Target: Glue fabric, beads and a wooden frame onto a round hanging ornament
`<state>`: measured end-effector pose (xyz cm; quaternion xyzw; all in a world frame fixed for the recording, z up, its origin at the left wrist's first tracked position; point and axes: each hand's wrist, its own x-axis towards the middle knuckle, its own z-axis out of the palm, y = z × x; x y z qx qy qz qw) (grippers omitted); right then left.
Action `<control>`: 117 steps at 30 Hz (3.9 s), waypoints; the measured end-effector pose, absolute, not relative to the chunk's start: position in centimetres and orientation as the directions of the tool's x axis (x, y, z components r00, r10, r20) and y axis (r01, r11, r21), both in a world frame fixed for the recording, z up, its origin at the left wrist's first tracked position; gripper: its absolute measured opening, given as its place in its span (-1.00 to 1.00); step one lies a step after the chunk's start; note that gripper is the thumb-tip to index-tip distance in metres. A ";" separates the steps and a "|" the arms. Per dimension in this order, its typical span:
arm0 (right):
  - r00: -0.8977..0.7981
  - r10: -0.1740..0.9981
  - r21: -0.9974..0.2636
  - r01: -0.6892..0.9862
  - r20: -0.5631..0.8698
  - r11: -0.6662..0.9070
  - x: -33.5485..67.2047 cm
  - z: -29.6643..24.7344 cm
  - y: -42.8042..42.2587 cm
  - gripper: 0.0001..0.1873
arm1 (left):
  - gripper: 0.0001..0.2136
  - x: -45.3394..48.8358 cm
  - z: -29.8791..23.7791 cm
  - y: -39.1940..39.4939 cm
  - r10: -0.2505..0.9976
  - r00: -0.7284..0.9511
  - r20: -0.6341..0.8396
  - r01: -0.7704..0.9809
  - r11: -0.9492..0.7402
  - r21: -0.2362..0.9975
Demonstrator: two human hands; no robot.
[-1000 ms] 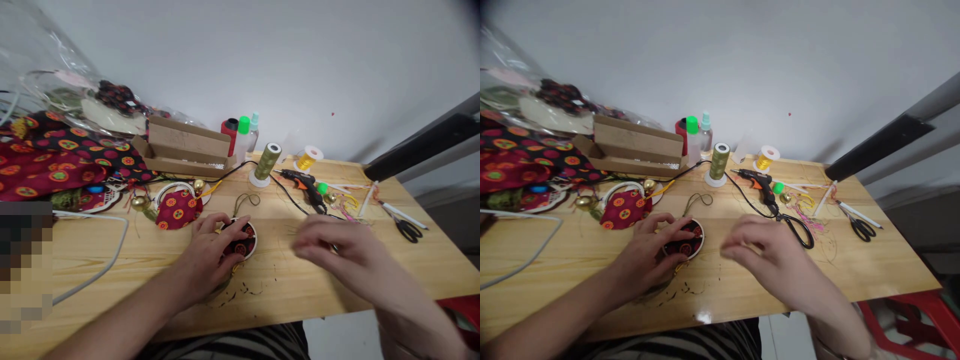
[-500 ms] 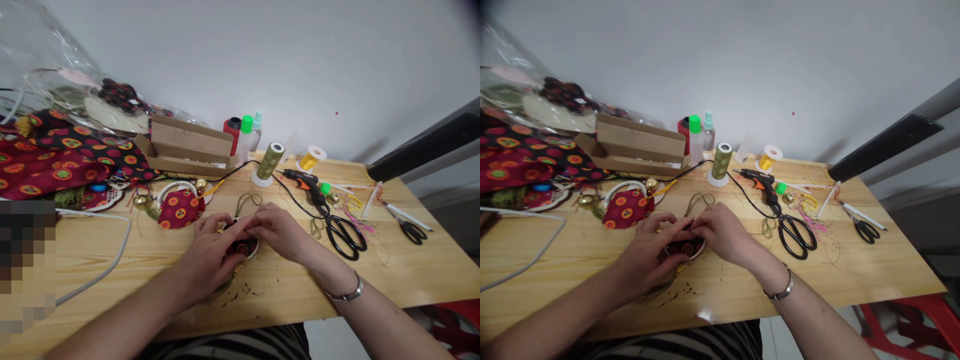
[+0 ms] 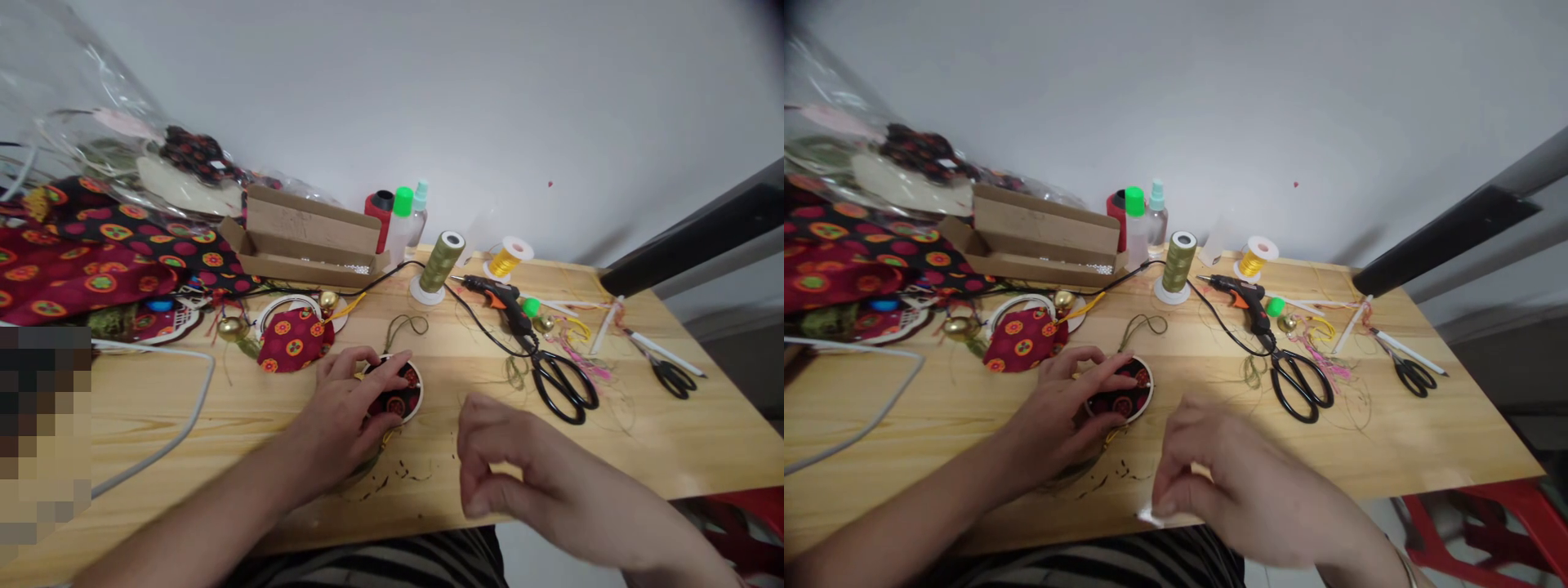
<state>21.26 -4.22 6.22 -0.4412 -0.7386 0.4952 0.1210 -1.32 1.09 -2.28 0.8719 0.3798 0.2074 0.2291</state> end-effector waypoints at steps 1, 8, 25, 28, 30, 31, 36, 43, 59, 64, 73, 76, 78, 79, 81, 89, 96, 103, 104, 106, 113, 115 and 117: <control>-0.595 0.749 -0.837 0.538 -0.290 0.103 21.4 6.7 -4.8 -0.88 | -0.44 -1.3 -2.3 1.1 0.758 0.624 0.190 0.566 -0.606 0.559; -0.546 0.785 -0.797 0.593 -0.294 0.114 20.9 6.4 -6.4 -0.76 | -0.46 -1.3 -2.2 1.1 0.755 0.617 0.222 0.564 -0.621 0.544; -0.468 0.849 -0.726 0.670 -0.246 0.158 20.2 3.8 -6.3 -0.67 | -0.50 -2.9 0.0 0.7 0.886 0.340 0.316 0.669 -0.464 0.581; -0.421 0.882 -0.736 0.662 -0.213 0.138 20.4 3.3 -6.0 -0.69 | -0.42 -3.2 0.0 0.1 0.892 0.377 0.250 0.710 -0.452 0.540; -0.403 0.895 -0.743 0.655 -0.192 0.136 20.7 3.0 -5.7 -0.71 | -0.39 -3.2 -0.7 -0.2 0.892 0.399 0.214 0.714 -0.448 0.538; -0.399 0.899 -0.744 0.653 -0.181 0.140 20.8 2.8 -5.6 -0.72 | -0.38 -3.1 -1.1 -0.3 0.892 0.401 0.206 0.713 -0.446 0.541; -0.347 0.930 -0.729 0.668 -0.124 0.152 21.5 1.7 -4.8 -0.68 | -0.32 -3.0 -3.2 -0.6 0.902 0.363 0.236 0.714 -0.432 0.551; -0.149 0.984 -0.693 0.719 -0.093 0.043 22.2 2.5 -2.4 -0.60 | -0.24 -3.0 -3.9 -0.5 0.898 0.391 0.204 0.725 -0.437 0.533; 0.374 0.904 -0.581 0.790 0.208 -0.193 24.1 2.2 15.2 -0.45 | -0.28 -2.9 -3.9 -0.3 0.887 0.406 0.220 0.679 -0.454 0.577; 0.414 0.885 -0.550 0.800 0.214 -0.241 23.8 1.6 17.0 -0.58 | -0.30 -2.7 -4.1 -0.5 0.891 0.382 0.245 0.674 -0.450 0.586; 0.474 0.842 -0.547 0.790 0.257 -0.278 24.5 1.2 18.3 -0.86 | -0.30 -2.7 -4.0 -0.4 0.883 0.382 0.273 0.655 -0.467 0.595; 0.472 0.829 -0.554 0.794 0.300 -0.252 24.5 2.3 17.5 -0.82 | -0.28 -2.7 -3.9 -0.4 0.882 0.376 0.284 0.643 -0.469 0.606; 0.468 0.816 -0.555 0.800 0.341 -0.227 24.5 3.7 16.4 -0.79 | -0.28 -2.7 -3.7 -0.4 0.892 0.345 0.291 0.637 -0.450 0.626; 0.461 0.808 -0.554 0.806 0.367 -0.208 24.5 4.5 15.5 -0.78 | -0.29 -2.8 -3.6 -0.5 0.897 0.332 0.290 0.634 -0.440 0.636; 0.430 0.796 -0.551 0.821 0.426 -0.150 24.4 6.1 13.3 -0.78 | -0.31 -2.9 -3.2 -0.5 0.898 0.317 0.306 0.621 -0.441 0.648; 0.182 0.923 -0.763 0.628 0.339 0.156 22.7 5.8 1.3 -0.78 | -0.49 -3.1 -1.8 -0.9 0.817 0.337 0.467 0.508 -0.576 0.641; -0.152 0.988 -0.921 0.384 0.010 0.068 20.6 3.0 -4.8 -0.73 | -0.65 -3.0 0.1 -1.3 0.899 0.265 0.350 0.416 -0.434 0.799; -0.357 0.930 -0.885 0.457 -0.093 0.087 18.5 4.2 -5.6 -0.56 | -0.60 -1.5 1.2 -2.0 0.898 0.402 0.181 0.212 -0.283 0.935; -0.371 0.923 -0.875 0.474 -0.099 0.097 18.3 4.4 -5.5 -0.54 | -0.58 -1.3 1.2 -2.1 0.901 0.408 0.150 0.186 -0.243 0.952; -0.393 0.912 -0.866 0.490 -0.118 0.099 17.8 4.5 -5.4 -0.53 | -0.58 -0.9 1.1 -2.4 0.904 0.416 0.095 0.133 -0.164 0.977; -0.422 0.895 -0.942 0.337 -0.145 0.006 17.1 4.0 -5.4 -0.56 | -0.78 -0.7 1.7 -2.5 0.926 0.378 -0.017 0.002 0.018 1.000; -0.397 0.902 -0.949 0.312 -0.171 -0.042 17.0 3.7 -5.5 -0.52 | -0.79 -0.8 1.9 -2.4 0.934 0.347 -0.083 -0.051 0.107 0.993; -0.364 0.903 -0.948 0.294 -0.230 -0.123 17.0 3.1 -5.8 -0.37 | -0.78 -0.8 2.0 -2.3 0.931 0.319 -0.179 -0.153 0.237 0.959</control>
